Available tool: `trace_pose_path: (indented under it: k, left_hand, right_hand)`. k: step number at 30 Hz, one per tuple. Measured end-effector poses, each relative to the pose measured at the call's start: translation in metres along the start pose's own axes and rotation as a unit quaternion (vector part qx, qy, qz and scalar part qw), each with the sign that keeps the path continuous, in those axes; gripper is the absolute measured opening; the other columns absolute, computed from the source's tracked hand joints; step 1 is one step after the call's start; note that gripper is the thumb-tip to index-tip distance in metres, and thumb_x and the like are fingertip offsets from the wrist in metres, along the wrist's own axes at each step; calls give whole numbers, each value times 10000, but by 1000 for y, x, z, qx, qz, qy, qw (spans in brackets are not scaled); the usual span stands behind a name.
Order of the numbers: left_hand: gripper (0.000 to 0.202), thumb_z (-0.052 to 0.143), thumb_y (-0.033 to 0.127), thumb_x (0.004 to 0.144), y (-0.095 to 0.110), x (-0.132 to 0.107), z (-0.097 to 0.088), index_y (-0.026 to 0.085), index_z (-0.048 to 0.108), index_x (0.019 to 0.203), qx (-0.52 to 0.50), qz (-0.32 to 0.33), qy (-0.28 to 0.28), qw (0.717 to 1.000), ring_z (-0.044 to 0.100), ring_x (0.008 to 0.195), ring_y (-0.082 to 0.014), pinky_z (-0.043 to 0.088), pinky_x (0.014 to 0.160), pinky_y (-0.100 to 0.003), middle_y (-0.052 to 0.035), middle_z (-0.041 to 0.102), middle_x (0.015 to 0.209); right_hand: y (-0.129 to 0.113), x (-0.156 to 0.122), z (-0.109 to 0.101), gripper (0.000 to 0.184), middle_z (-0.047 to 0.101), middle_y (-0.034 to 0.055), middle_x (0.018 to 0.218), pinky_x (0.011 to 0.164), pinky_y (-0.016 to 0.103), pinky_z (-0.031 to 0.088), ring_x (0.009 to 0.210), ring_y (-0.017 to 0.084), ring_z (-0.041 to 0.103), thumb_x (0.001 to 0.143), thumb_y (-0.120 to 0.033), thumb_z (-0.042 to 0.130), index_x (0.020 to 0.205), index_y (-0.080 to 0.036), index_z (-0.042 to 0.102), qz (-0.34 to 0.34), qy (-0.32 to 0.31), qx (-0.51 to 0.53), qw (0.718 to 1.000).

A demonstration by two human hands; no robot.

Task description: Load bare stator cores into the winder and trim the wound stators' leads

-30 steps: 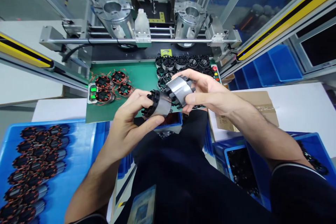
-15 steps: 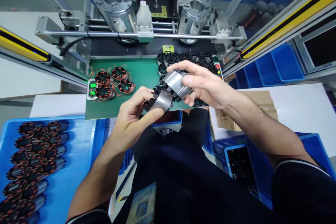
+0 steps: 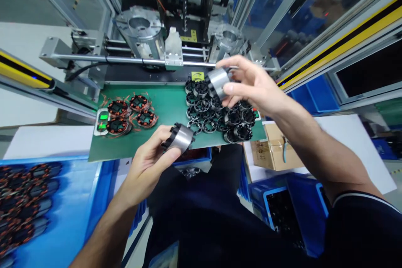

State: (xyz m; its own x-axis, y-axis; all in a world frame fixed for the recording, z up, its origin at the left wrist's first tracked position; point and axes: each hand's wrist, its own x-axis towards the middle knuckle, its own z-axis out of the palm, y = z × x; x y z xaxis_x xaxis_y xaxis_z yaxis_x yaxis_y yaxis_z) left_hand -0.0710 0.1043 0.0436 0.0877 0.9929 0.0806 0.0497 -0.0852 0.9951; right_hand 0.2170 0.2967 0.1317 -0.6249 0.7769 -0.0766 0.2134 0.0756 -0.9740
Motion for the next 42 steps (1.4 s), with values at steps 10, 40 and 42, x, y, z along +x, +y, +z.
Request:
trace_pose_path:
  k: [10,40,42]
  left_hand:
    - [514,946,481,900,-50,-11,-5,318,693,1317,-95,-101,163,977,772,1054,-217,606,957,-300,-17,812,1174]
    - [958,982,750,732,-5,-1,-3,243,723,1502,-387,-140,87,907,853,1177,-407,702,1031,-510,-128,857,1276]
    - [886,987,726,744,-7,-2,-2,248,735,1447,-405,-134,96,900,861,1145,-383,707,968,-464,-116,862,1254]
  right_hand:
    - [7,151,-142,830,755,164,1443,1175,597,577,1360,462,684,841,-621,911,1524,-228,650,-16,170,-541,824]
    - [-8,209,-190,968,896,66,1050,876,440,540,1229,328,802,601,-953,806,1361,-356,850,127,38,-700,702]
    - [-3,204,-190,1069,887,112,1167,949,501,526,1307,409,766,441,-961,866,1305,-332,884,95,91,-655,744]
